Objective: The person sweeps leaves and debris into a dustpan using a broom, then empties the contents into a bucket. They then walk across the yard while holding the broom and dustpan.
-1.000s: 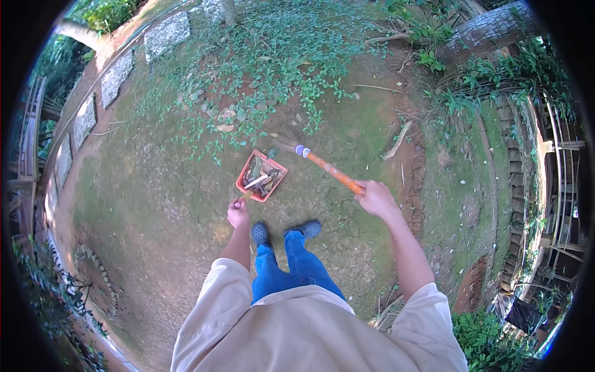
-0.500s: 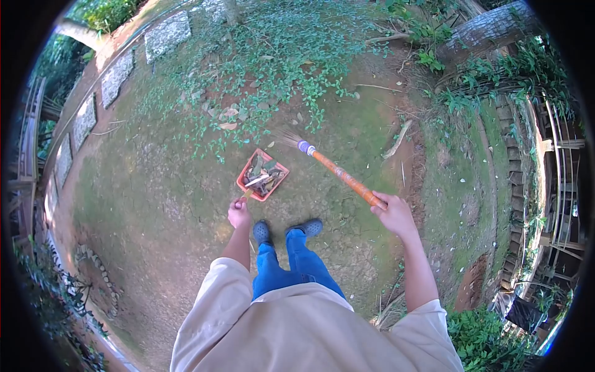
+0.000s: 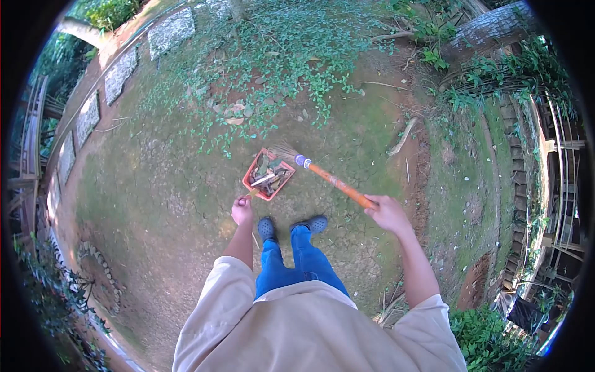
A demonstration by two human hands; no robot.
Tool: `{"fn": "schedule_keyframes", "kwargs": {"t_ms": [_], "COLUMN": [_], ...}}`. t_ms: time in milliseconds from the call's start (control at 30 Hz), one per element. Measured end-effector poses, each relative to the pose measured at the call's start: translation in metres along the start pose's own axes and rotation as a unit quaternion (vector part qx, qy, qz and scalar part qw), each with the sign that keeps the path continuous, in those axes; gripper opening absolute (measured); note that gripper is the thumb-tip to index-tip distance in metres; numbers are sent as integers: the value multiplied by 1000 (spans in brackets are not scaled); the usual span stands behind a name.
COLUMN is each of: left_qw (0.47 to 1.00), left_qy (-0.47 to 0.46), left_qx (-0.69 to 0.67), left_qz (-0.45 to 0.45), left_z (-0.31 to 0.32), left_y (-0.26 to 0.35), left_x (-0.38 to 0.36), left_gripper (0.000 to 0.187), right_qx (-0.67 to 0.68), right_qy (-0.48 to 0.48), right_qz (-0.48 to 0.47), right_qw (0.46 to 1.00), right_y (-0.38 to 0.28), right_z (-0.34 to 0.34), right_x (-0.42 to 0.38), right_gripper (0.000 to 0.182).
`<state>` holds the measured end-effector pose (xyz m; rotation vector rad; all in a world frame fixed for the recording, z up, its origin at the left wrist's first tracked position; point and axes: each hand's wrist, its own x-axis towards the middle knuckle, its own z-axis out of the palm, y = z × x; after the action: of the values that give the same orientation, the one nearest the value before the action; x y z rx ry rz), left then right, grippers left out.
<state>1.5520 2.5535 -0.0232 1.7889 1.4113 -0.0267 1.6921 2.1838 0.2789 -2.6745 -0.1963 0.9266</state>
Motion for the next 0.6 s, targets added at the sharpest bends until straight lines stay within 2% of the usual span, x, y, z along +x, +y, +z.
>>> {"fn": "schedule_keyframes", "kwargs": {"t_ms": [67,233,600], "left_qw": [1000,1000,999], "left_qy": [1,-9,-21], "left_qx": [7,8,6], "left_qz": [-2,-1,26], "left_z": [-1,-2,-12], "left_y": [-6,-6,-3], "left_x": [2,-5,-12], "left_gripper": [33,35,35], "right_qx": [46,96,82], "right_qy": [12,24,88], "right_qz": [-3,31,77], "right_qw": [999,995,990], "right_y": [20,20,28], "right_z": [-14,-43,-7], "right_x": [-23,-74,-80], "right_gripper": [47,47,48]}}
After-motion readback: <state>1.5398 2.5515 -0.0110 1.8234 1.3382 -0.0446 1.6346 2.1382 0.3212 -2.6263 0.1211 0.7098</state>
